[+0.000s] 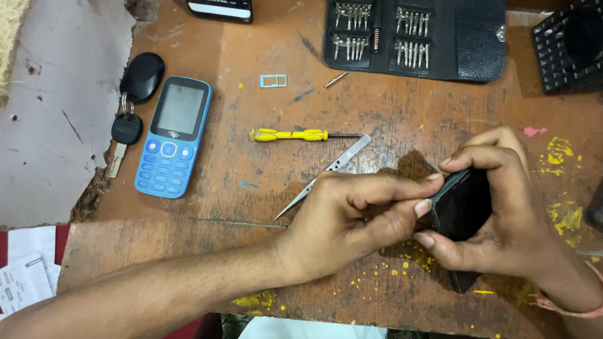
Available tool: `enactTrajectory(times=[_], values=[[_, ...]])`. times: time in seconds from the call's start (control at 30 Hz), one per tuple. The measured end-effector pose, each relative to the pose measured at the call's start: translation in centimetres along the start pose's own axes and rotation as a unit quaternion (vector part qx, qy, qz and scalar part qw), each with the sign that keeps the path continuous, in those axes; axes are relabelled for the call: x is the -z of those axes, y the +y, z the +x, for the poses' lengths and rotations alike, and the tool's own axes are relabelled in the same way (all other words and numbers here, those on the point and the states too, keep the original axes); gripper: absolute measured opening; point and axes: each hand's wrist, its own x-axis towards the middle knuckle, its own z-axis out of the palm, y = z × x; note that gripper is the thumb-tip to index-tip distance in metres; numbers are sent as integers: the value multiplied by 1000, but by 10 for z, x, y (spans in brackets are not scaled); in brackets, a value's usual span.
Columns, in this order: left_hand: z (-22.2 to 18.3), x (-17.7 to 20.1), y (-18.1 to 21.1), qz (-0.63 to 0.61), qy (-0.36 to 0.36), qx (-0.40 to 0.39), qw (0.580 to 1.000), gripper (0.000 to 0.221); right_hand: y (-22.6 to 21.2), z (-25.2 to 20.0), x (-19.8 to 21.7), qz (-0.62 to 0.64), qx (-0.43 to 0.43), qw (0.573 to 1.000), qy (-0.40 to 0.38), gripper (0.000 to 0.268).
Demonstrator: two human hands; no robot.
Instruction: The person holds a black smartphone and repeatedly pries its edges with fingers and a metal spudger. They rotate the device, attempt to separate the screen from the frame, and briefly reach for a screwdriver from a nearby basket. The phone remains partially disassembled throughout the clip.
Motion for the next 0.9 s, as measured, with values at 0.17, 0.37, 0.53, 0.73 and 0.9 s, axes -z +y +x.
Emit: enactTrajectory(times=[0.17, 0.37, 0.53, 0.73, 0.9], values=[[0, -2, 4, -54, 8, 34, 998, 32, 0, -3, 0, -15, 4, 1000, -7, 82], [-1, -4, 1, -73, 15, 27, 997, 29, -5, -3, -1, -30, 13, 999, -8, 84], [-2, -1, -6, -121, -20, 45, 991, 26, -2, -3, 11, -62, 51, 997, -17, 93], [-2, -4, -7, -91, -22, 59, 994, 21, 10, -4, 19, -90, 117, 989, -25, 102], [-4, -2, -3, -43, -39, 52, 997, 29, 17, -9, 20, -55, 104, 993, -30, 102]])
